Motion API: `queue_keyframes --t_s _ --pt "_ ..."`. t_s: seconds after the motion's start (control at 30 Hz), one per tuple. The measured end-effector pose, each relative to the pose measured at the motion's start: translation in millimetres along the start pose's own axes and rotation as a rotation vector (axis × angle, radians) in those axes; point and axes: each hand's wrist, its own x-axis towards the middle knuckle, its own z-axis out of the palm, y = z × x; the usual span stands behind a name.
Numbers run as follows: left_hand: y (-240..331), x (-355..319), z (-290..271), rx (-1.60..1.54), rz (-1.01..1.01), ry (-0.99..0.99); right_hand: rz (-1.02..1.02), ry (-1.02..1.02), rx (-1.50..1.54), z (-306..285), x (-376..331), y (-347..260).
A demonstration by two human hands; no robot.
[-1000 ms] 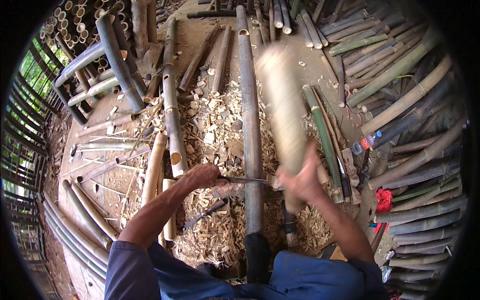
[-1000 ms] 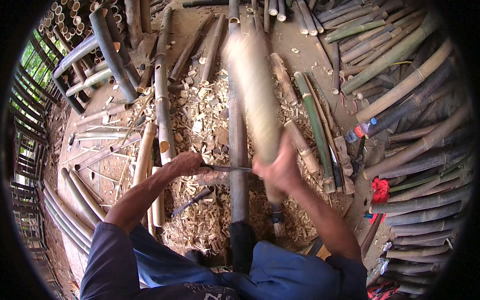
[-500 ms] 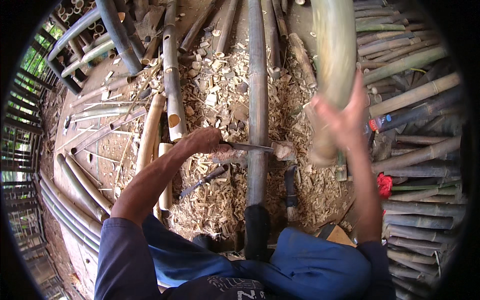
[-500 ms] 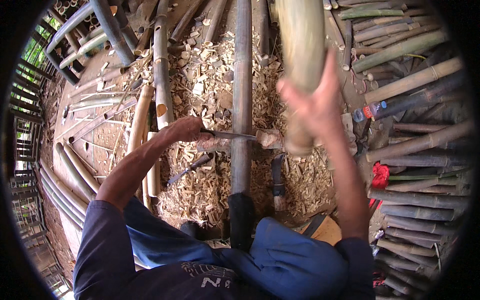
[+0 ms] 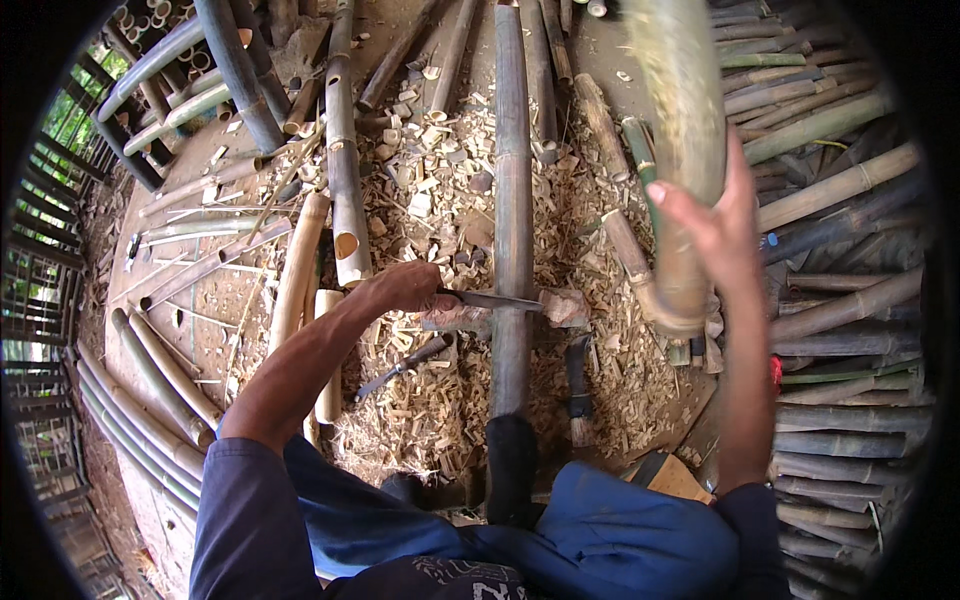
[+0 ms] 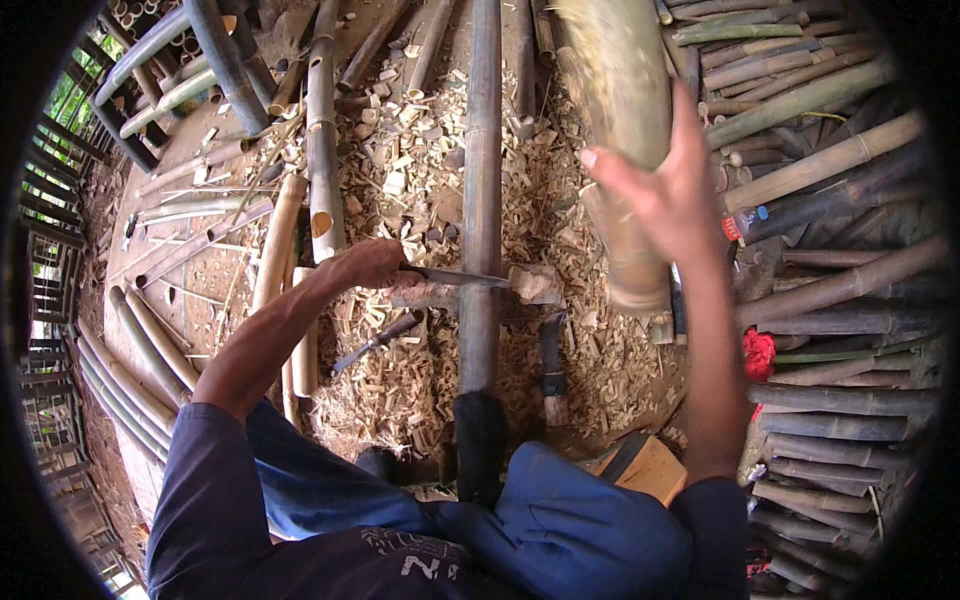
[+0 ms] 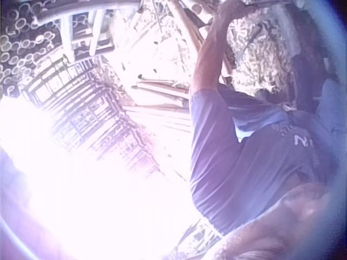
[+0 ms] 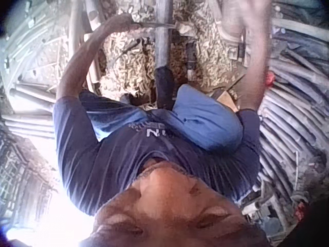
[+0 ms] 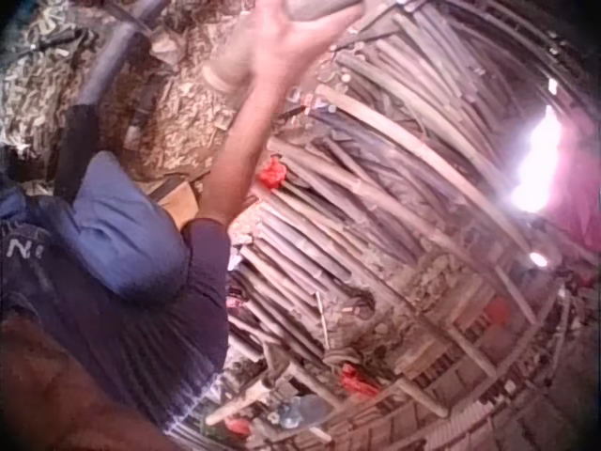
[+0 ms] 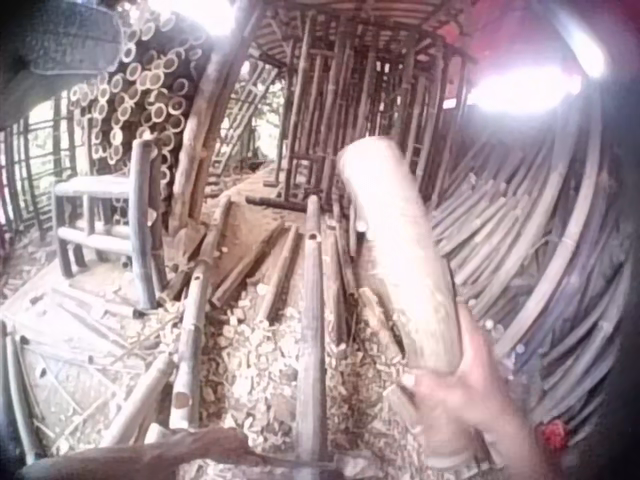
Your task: The person uses a knife to carve and fit bamboo poles together, inserting smaller bamboo segments into pre-cut holes in a larger bamboo pole.
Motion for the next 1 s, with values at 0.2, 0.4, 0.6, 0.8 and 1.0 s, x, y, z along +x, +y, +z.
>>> queue_keyframes --t_s 0.2,0.4,0.6,0.8,1.0 --pt "14.3 2.5 -5.4 -0.103 -0.089 -0.108 0.598 -0.76 -0.397 96.9 -90.6 78.3" --pt "9.7 1.2 -1.9 -0.094 -0.159 -0.169 0.412 -0.576 -0.157 18.3 -29.8 34.2" --pt "5.7 -7.9 -7.1 -0.047 -0.125 -0.1 0.105 0.162 -0.012 42.7 -52.3 1.2" --pt "16.7 3.0 -5.7 -0.325 -0.154 -0.195 0.339 -0.609 -0.395 95.8 -140.0 98.1" --pt "12.3 4.6 -20.0 -0.411 -0.307 -0.447 0.542 -0.391 0.096 39.1 -123.4 93.1"
